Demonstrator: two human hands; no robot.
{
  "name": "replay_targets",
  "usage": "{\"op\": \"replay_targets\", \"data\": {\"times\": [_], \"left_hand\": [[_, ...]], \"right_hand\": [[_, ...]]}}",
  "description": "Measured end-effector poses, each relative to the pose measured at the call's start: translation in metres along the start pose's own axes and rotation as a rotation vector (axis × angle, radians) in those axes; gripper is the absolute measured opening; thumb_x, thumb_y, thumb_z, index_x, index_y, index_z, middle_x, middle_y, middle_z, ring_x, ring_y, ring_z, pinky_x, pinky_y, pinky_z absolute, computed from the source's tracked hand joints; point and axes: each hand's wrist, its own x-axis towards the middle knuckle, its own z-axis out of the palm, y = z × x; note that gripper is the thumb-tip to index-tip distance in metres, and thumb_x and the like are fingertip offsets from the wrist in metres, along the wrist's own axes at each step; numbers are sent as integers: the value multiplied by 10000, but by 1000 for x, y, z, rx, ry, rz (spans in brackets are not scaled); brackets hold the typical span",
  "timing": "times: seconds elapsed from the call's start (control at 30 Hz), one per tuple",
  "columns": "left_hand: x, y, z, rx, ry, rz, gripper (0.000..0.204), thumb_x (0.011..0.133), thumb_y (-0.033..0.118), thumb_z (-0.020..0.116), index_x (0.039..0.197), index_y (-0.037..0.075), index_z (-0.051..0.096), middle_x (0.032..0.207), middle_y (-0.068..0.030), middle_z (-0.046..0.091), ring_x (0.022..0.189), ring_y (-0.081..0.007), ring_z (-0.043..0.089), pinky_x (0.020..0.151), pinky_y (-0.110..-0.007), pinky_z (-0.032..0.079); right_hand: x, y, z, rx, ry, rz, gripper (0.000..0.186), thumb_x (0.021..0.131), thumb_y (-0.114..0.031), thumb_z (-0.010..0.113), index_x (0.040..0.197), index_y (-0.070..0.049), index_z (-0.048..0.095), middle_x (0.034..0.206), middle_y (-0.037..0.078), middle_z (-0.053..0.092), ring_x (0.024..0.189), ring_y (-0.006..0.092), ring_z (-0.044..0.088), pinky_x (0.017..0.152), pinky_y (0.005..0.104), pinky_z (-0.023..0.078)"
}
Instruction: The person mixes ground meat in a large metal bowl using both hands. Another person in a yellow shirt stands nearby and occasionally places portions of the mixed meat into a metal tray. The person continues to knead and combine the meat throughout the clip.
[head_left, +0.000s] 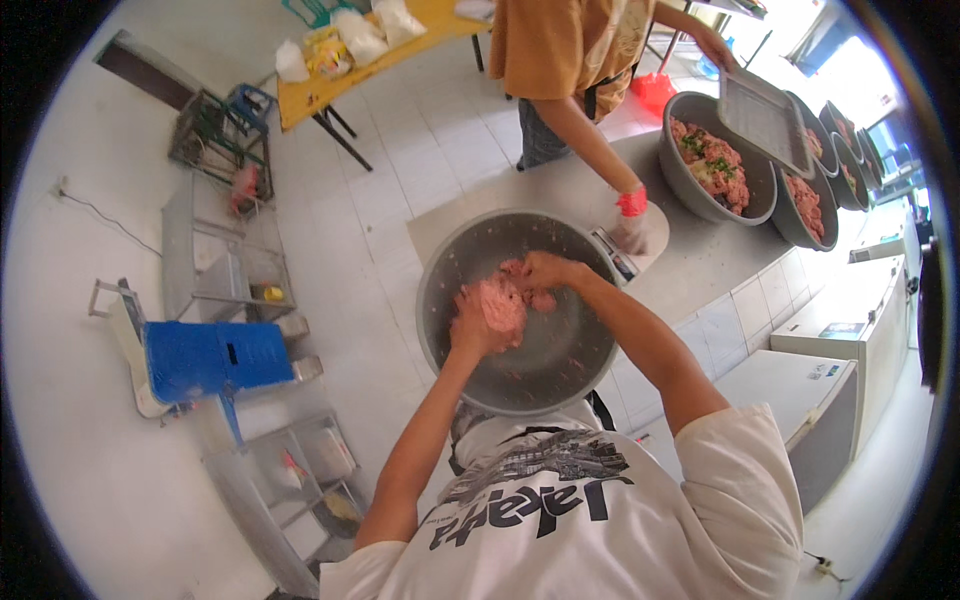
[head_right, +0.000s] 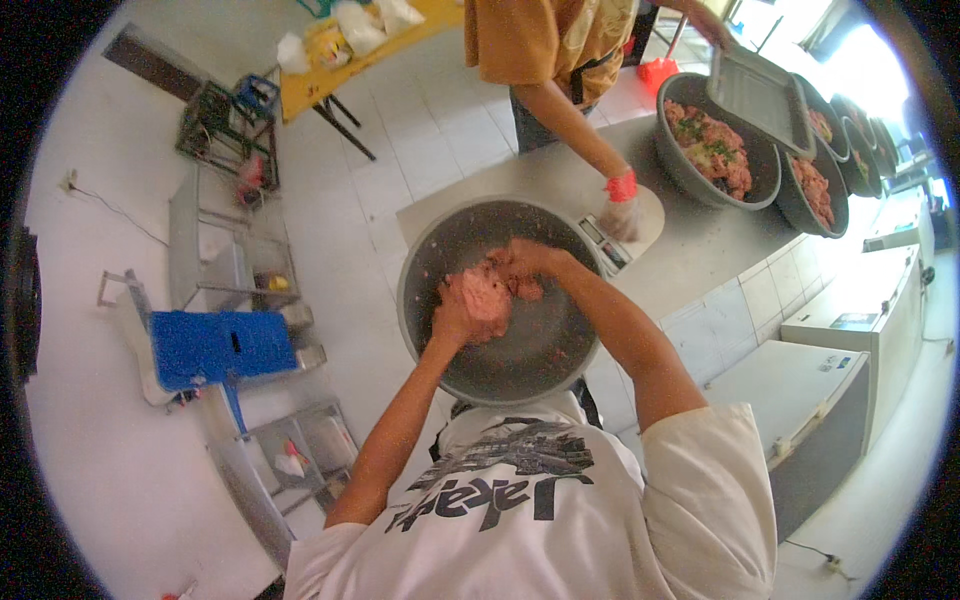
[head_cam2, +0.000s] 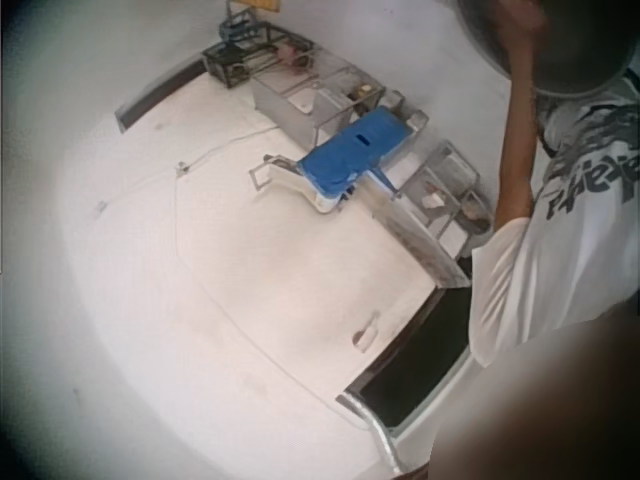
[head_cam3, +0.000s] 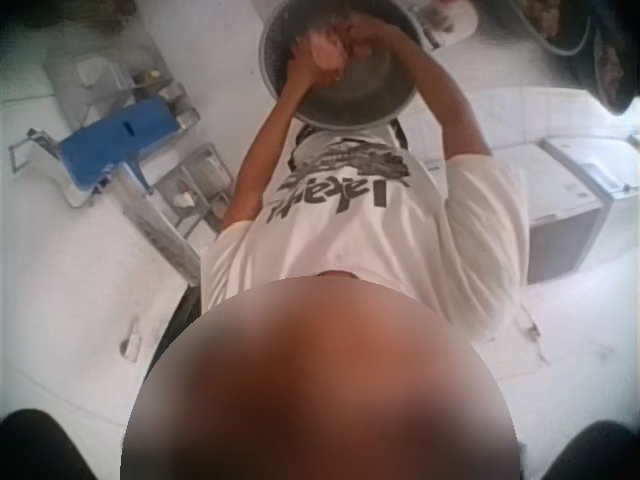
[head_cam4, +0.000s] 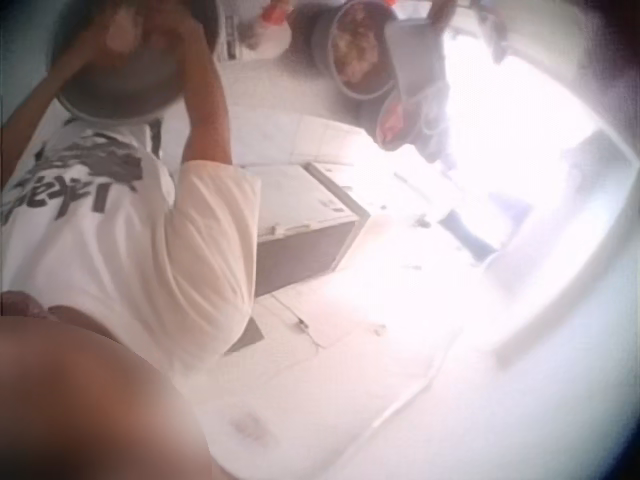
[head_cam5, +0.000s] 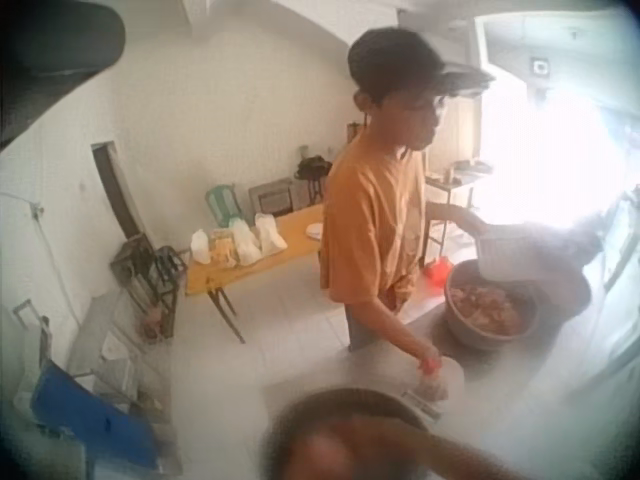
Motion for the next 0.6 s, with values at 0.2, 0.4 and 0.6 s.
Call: {"op": "replay_targets", "data": {"times": [0.2,0.4,0.6], "left_hand": [[6,-10,6,-21,64,68,1346,551,575,921,1570,81,192,1607,-291,237,1441,-488,338,1088,-578,436],[2,6,33,95,174,9,1314,511,442,949,1564,125,230,1594,-289,244,1433,-469,348,1087,-576,410],[-3,10,38,16,241,84,1244,562,517,901,1564,164,254,1485,-225,381,1405,-455,329,1091,-610,352]], "right_hand": [[-12,-24,11,-319,197,91,339,844,-344,747,921,-16,784,766,103,749,711,198,728,675,391,587],[-11,-53,68,-1050,322,104,275,881,-240,643,1068,-67,748,1043,150,754,921,293,755,774,438,595],[-12,-62,66,-1002,206,218,310,895,-295,654,1091,-75,750,1211,137,711,1064,319,710,881,429,575]]}}
